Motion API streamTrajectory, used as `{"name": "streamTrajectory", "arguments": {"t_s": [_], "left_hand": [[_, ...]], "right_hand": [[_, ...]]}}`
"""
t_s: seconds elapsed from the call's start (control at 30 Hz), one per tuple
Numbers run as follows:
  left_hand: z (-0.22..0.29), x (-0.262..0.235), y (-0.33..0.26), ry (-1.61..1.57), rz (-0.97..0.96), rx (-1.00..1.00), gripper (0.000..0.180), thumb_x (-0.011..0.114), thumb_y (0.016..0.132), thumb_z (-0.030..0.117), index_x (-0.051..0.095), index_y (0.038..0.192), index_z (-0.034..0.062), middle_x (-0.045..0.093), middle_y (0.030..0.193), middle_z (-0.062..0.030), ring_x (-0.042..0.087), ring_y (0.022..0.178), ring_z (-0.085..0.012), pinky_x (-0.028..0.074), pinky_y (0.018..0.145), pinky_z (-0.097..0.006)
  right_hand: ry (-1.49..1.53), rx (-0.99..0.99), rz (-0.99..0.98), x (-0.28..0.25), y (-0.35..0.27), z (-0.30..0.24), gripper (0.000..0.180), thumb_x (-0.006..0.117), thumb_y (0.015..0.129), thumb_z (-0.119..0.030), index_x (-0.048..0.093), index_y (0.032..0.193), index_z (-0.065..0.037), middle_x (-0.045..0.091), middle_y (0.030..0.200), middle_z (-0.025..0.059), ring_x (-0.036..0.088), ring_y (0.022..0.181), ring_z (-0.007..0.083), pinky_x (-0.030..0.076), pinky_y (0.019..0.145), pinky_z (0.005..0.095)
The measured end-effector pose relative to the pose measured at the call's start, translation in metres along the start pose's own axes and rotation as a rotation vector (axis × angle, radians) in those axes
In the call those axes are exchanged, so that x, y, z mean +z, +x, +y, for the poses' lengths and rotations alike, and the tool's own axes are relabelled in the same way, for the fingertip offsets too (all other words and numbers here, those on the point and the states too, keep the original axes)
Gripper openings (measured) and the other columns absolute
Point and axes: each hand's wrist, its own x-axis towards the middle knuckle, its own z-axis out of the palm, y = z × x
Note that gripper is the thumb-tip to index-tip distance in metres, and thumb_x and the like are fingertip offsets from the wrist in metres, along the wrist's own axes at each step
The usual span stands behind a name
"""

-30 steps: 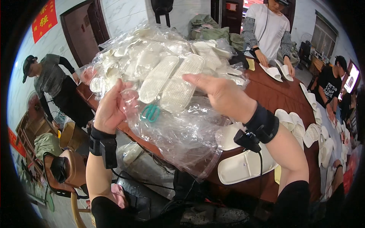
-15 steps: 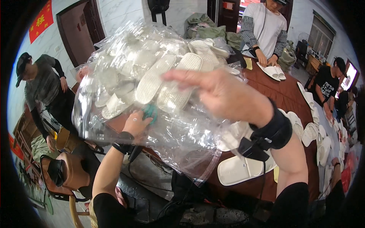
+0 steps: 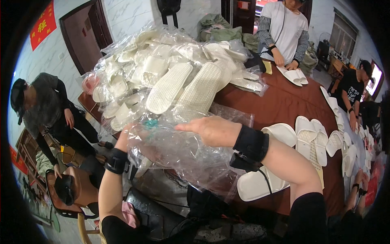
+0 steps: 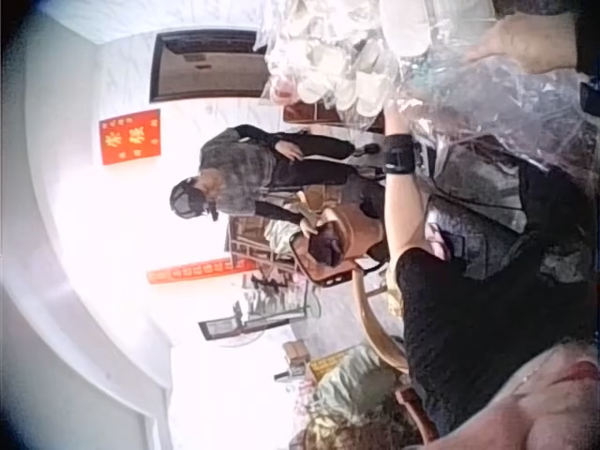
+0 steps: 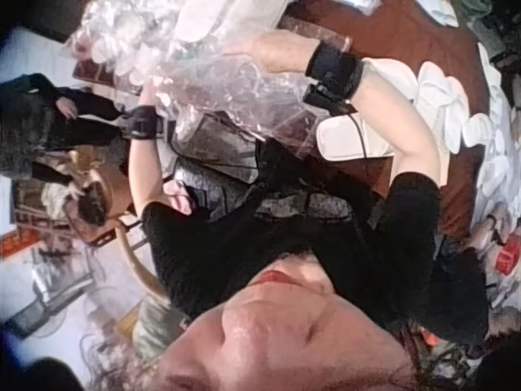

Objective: Applying small circular labels to the inside of white foam slippers and organizing them on a table for production.

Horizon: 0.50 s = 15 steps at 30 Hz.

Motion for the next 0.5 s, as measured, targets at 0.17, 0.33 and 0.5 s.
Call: {"name": "streamTrajectory", "arguments": {"t_s": [0.17,0.33,0.5], "left_hand": [[0.105,-0.024,0.057,0.421,-0.083,-0.512,0.028,0.070,0.073,0.018,0.066,0.088,-0.0059,0.063,0.075,-0.0240,0.063,0.067,-0.0325,0.050,0.065,-0.038],[0.130,-0.070,0.024,0.550,0.030,-0.590,0.036,0.069,0.070,0.023,0.065,0.087,-0.0075,0.060,0.067,-0.0197,0.059,0.059,-0.0266,0.047,0.059,-0.036],[0.160,-0.078,0.015,0.510,0.215,-0.608,0.025,0.067,0.073,0.011,0.066,0.091,-0.0066,0.063,0.067,-0.0102,0.056,0.059,-0.0138,0.044,0.057,-0.029]], "right_hand": [[-0.027,0.030,0.031,0.027,0.000,0.036,0.066,0.051,0.076,0.007,0.050,0.138,-0.017,0.065,0.088,0.0200,0.065,0.082,0.0375,0.050,0.070,0.0466],[-0.027,0.076,-0.136,0.034,0.014,0.031,0.073,0.048,0.075,0.010,0.047,0.142,-0.020,0.061,0.099,0.0192,0.062,0.091,0.0382,0.049,0.077,0.0447],[-0.073,0.035,-0.041,0.054,0.020,0.042,0.061,0.053,0.079,0.004,0.052,0.136,-0.019,0.066,0.089,0.0187,0.065,0.084,0.0374,0.050,0.070,0.0472]]}}
